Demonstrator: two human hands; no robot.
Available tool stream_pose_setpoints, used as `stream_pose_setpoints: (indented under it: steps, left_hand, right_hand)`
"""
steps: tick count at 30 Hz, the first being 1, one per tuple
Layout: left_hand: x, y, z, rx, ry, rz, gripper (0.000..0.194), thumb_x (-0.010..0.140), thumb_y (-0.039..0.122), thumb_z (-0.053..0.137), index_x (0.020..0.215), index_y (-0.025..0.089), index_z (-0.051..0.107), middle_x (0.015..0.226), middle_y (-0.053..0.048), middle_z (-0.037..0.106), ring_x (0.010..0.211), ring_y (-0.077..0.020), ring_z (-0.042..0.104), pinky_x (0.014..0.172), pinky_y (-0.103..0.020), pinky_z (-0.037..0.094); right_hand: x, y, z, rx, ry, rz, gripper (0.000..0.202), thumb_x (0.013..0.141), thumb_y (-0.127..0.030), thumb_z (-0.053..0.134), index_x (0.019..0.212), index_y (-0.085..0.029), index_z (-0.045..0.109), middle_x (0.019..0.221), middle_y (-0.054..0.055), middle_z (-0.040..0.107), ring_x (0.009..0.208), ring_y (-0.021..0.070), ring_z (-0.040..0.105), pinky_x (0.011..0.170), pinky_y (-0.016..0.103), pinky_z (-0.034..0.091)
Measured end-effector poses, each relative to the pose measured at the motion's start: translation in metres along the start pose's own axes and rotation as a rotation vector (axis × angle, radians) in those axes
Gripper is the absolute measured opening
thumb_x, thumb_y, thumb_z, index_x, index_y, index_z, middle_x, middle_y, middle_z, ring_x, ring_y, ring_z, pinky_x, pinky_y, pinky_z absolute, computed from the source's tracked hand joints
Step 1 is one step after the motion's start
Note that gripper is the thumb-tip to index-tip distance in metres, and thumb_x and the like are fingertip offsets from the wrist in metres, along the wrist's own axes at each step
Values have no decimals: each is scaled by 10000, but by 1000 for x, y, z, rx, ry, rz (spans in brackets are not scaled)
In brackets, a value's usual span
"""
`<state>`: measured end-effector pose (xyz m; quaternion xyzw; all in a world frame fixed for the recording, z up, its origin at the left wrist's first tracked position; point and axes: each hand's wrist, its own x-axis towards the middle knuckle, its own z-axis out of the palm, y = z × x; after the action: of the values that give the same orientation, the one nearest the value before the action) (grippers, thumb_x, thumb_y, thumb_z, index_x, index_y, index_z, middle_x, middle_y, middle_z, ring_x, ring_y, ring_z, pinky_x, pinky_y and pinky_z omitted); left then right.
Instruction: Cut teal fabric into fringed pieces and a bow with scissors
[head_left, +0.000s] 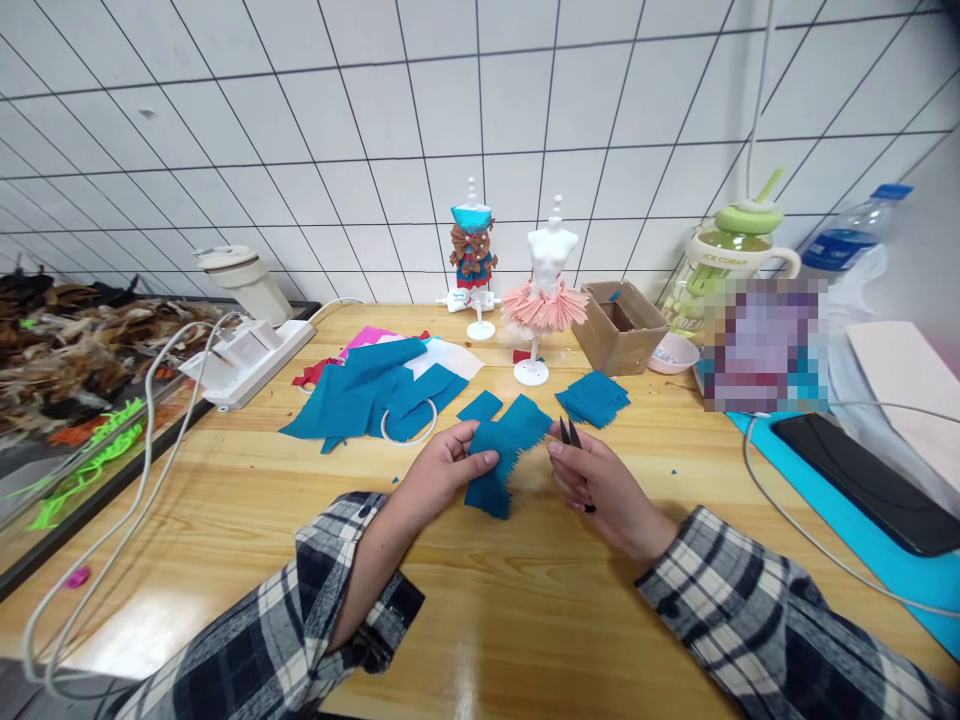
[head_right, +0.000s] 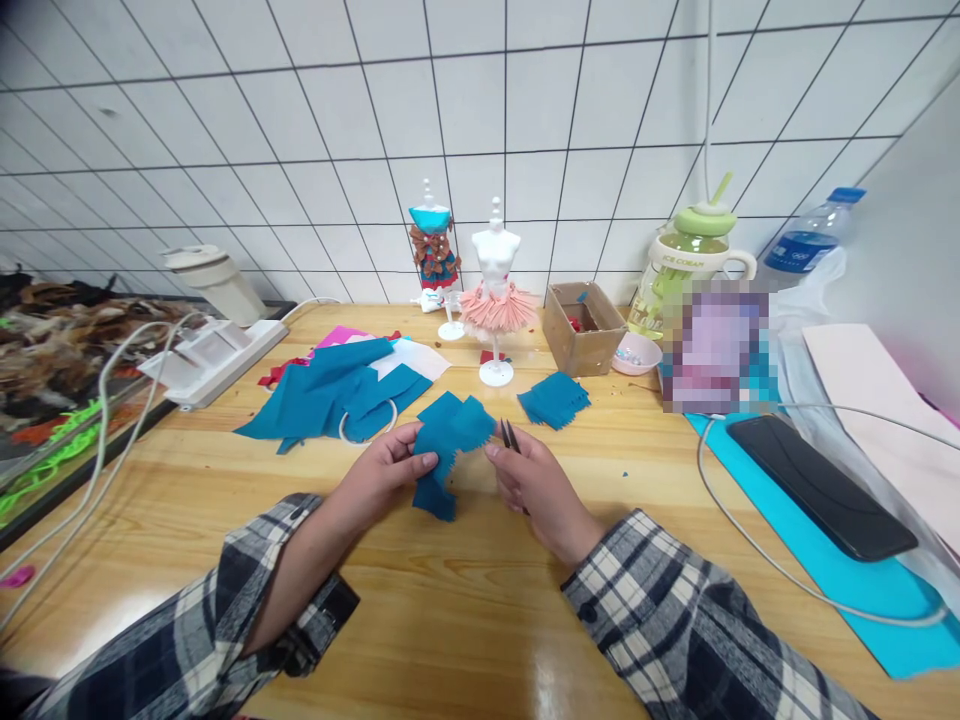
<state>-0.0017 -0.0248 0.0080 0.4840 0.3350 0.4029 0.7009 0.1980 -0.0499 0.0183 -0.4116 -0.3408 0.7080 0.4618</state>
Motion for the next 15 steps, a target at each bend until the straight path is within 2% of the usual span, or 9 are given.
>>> stream_pose_setpoints:
  steps: [2,5,7,9,12,15]
  left_hand:
    - [1,0,0,14,30,26,299,738,282,760,994,175,649,965,-47,735,865,-193,674,794,-290,507]
    - [2,0,-1,42,72,34,317,736,299,761,998,172,635,962,-49,732,840,-186,673,761,-280,512]
    - [2,0,-2,50,91,23,326,734,306,764,998,173,628,954,-44,730,824,-178,670,743,-272,512]
    - [2,0,-1,56,90,11,330,738,305,763,1005,172,621,941,-40,726,809,-167,663,727,-259,509]
    - [1,0,0,91,72,0,316,750,294,756,1001,162,615,922,-38,718,793,-151,651,711,-240,497]
    - [0,1,1,152,61,-6,313,752,302,751,992,154,615,934,-45,710,810,-156,646,727,-245,492]
  right_hand:
    - [1,0,-2,-20,83,-24,396,738,-368,687,1066,-210,529,456,-132,268,383,63,188,362,195,167]
    - [4,0,-6,-110,240,-151,541,752,-349,660,1250,-218,493,490,-119,289,399,77,233,374,207,198]
    - [5,0,-9,-213,286,-232,509,774,-353,637,1250,-221,516,506,-108,306,413,82,250,388,217,211]
    - [5,1,-9,-348,228,-231,380,798,-383,612,1129,-196,607,505,-92,330,421,82,265,401,225,222]
    - [4,5,-7,-517,35,-155,285,809,-429,601,896,-167,673,548,-57,427,442,75,312,425,226,250]
    - [3,7,-3,-551,-32,-144,290,799,-451,615,853,-172,673,589,-48,471,480,80,356,457,223,278]
